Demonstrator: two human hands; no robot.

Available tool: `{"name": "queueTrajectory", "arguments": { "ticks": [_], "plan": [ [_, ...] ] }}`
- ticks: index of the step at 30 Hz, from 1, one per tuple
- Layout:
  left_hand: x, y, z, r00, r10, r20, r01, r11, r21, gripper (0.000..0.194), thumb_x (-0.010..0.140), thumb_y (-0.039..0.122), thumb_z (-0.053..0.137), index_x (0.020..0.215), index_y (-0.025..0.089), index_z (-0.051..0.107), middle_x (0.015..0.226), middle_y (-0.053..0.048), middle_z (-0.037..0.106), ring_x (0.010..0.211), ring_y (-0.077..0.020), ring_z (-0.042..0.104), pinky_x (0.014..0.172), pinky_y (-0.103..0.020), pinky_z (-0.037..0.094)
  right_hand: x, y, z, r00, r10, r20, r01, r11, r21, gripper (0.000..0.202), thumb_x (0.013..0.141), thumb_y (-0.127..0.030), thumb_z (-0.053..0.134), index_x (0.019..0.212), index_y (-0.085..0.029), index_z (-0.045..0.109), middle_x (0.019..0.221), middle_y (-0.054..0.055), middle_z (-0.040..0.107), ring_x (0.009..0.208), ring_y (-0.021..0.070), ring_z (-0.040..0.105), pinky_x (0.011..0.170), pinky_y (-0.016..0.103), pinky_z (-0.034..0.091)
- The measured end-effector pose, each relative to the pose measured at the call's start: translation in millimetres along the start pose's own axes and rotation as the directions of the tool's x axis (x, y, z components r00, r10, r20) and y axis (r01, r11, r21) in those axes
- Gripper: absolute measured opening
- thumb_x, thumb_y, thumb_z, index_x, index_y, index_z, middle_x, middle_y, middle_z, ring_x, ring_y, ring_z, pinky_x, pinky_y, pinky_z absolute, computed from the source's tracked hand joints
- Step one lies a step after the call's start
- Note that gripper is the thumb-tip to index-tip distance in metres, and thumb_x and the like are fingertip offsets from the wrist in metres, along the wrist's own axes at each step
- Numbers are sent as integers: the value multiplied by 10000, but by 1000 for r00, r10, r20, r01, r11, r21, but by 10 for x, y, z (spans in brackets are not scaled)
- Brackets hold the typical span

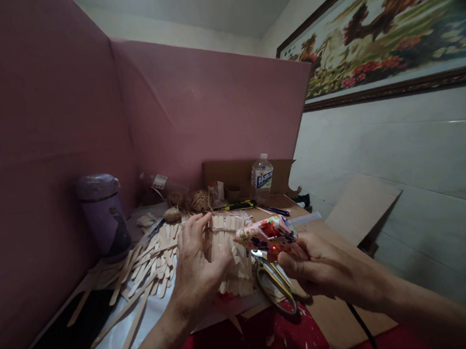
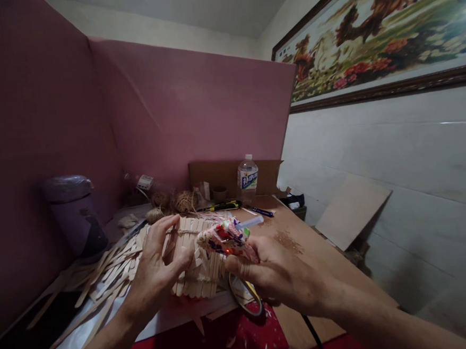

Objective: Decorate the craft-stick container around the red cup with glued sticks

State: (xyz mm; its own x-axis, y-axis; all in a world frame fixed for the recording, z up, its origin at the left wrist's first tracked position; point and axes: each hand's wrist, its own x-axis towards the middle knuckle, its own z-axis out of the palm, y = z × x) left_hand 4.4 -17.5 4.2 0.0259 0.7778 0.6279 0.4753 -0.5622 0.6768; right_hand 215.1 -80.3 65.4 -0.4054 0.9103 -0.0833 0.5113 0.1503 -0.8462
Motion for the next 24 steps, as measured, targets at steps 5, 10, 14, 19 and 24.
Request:
{"name": "queueTrajectory", "arguments": {
  "ticks": [5, 10, 14, 19, 24],
  "plan": [
    [-1, -6, 6, 1000, 2, -4, -2, 1000, 7, 452, 744, 259, 547, 1191, 220, 489, 1271, -78, 470, 1221, -249, 432, 1060, -481, 335, 4, -75, 18, 1000, -11, 11, 11, 1000, 10, 598, 761, -753, 465, 593, -180, 427, 502, -52, 380, 439, 58, 300, 395, 200, 216],
    [-12, -7, 6, 1000, 7, -11, -6, 1000, 14, 441, 753, 273, 549, 1187, 216, 494, 1268, -75, 474, 1222, -244, 437, 1064, -463, 338, 5, -92, 20, 999, 23, 23, -23, 1000, 0, 612, 759, -762, 454, 585, -176, 441, 498, -51, 374, 435, 57, 287, 399, 207, 209],
    [-9, 2, 2, 1000, 5, -9, -5, 1000, 13, 445, 748, 273, 556, 1185, 223, 494, 1262, -73, 480, 1213, -247, 444, 1055, -476, 345, 8, -125, 30, 1000, 12, 19, -12, 1000, 7, 605, 735, -764, 490, 574, -186, 415, 483, -60, 358, 427, 53, 279, 389, 207, 191],
    [-10, 0, 1, 1000, 5, -6, -5, 1000, 11, 450, 743, 267, 550, 1187, 220, 492, 1269, -76, 475, 1219, -248, 433, 1061, -486, 332, 15, -127, 45, 1000, 7, 8, -8, 999, 42, 619, 712, -793, 474, 576, -195, 385, 464, -69, 348, 413, 49, 267, 370, 204, 181],
    [-12, -11, 5, 1000, 6, -11, -6, 1000, 12, 456, 740, 277, 548, 1188, 216, 495, 1265, -78, 477, 1217, -250, 438, 1062, -480, 336, 11, -95, 39, 1000, 20, -19, -19, 999, 36, 621, 697, -800, 482, 579, -200, 371, 461, -74, 341, 410, 48, 270, 366, 199, 184]
  ]
}}
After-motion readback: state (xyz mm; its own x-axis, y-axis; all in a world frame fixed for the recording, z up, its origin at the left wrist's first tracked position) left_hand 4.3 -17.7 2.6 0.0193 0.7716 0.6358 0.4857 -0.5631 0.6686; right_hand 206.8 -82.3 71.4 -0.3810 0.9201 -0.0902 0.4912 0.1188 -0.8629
